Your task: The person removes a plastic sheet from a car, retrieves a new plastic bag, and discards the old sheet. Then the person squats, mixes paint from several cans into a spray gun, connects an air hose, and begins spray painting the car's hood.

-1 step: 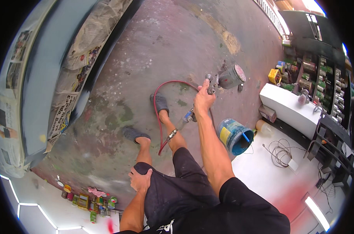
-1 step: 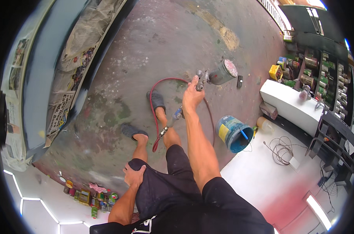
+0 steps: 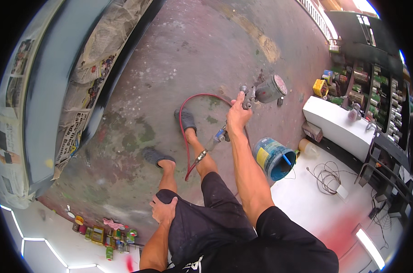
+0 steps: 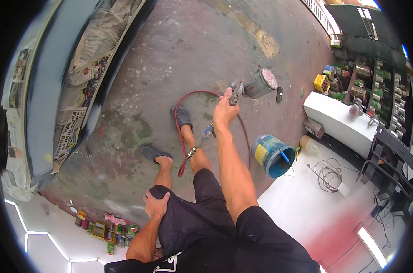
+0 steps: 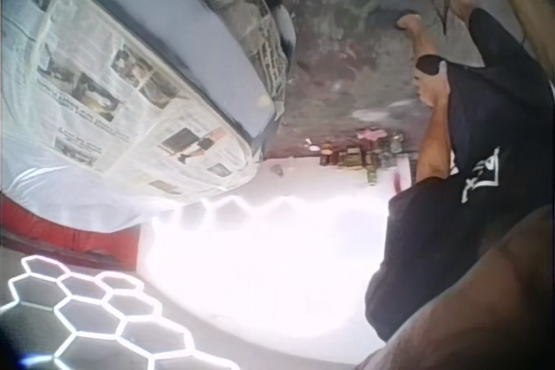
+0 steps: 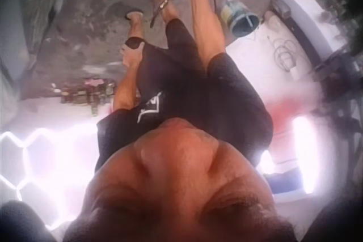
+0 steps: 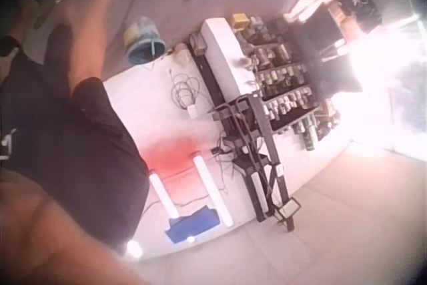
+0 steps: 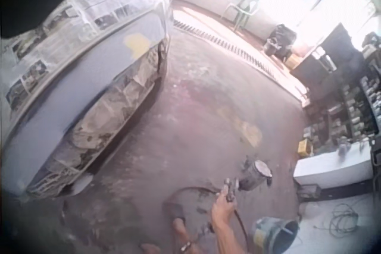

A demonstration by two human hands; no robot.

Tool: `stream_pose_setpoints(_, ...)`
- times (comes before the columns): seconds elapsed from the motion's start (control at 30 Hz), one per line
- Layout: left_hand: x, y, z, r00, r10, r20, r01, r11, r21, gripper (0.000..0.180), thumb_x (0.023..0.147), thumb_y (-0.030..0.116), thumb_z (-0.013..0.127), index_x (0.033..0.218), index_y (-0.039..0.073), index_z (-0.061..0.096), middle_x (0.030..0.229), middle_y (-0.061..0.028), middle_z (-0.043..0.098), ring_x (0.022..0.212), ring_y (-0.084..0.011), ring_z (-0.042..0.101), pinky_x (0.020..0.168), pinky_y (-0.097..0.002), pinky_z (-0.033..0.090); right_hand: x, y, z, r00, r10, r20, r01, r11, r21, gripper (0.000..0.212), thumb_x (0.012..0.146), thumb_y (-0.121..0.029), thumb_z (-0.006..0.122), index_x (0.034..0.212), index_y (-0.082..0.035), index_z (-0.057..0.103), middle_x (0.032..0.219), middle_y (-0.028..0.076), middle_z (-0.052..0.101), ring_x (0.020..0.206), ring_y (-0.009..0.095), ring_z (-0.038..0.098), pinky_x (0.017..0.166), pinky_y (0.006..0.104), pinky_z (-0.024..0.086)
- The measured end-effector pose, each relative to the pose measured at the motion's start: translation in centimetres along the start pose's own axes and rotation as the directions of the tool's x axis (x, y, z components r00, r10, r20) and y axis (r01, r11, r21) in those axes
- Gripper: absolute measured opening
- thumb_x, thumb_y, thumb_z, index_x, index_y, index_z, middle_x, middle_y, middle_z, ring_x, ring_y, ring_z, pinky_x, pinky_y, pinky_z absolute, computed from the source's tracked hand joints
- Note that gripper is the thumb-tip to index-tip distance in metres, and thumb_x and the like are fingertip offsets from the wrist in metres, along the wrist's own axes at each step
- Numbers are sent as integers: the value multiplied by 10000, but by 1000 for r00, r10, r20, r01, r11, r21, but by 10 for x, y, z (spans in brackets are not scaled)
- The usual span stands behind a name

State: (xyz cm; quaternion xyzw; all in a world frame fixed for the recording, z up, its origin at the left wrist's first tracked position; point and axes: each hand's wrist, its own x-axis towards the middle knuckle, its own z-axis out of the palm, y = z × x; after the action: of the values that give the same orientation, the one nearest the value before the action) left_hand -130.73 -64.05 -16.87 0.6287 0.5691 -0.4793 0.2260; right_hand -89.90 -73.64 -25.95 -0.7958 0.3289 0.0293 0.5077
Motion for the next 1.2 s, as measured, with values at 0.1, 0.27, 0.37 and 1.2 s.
stream_pose_setpoints(0.1, 1, 10, -1, 1000, 4, 5, -4, 1000, 12, 1111, 754, 636, 862, 1587, 84, 377, 1471, -266, 522, 1286, -478, 617, 1061, -568, 528, 28, 8, -3, 1000, 10, -12, -10, 1000, -8, 500, 1049, -503, 701, 937, -17, 675, 724, 25, 626, 581, 132, 523, 538, 341, 417)
stream_pose_setpoints(0.27, 1, 14, 3, 1000, -18, 20, 18, 1000, 5, 1121, 757, 639, 858, 1595, 78, 369, 1469, -267, 523, 1285, -477, 618, 1059, -567, 527, 46, 20, -7, 1000, -23, 8, 23, 1000, -12, 494, 1021, -529, 729, 976, -48, 630, 761, 46, 624, 455, 121, 467, 387, 315, 355)
stream_pose_setpoints(0.37, -1, 9, 7, 998, -45, 32, 46, 998, -36, 1131, 756, 636, 860, 1602, 77, 360, 1468, -266, 522, 1282, -478, 619, 1055, -567, 528, 29, 13, 4, 998, -27, -63, 25, 999, -39, 530, 1048, -527, 691, 922, -12, 697, 724, 44, 648, 615, 143, 554, 569, 359, 442)
stream_pose_setpoints(1.2, -14, -51, 53, 981, -86, 173, 158, 873, -462, 1040, 808, 558, 853, 1590, 88, 355, 1435, -251, 527, 1259, -467, 616, 1025, -559, 544, -378, -122, -31, 323, -194, 926, 547, 837, -16, 269, 1074, -200, 713, 1239, 10, 676, 1006, 22, 701, 798, 63, 573, 701, 245, 463)
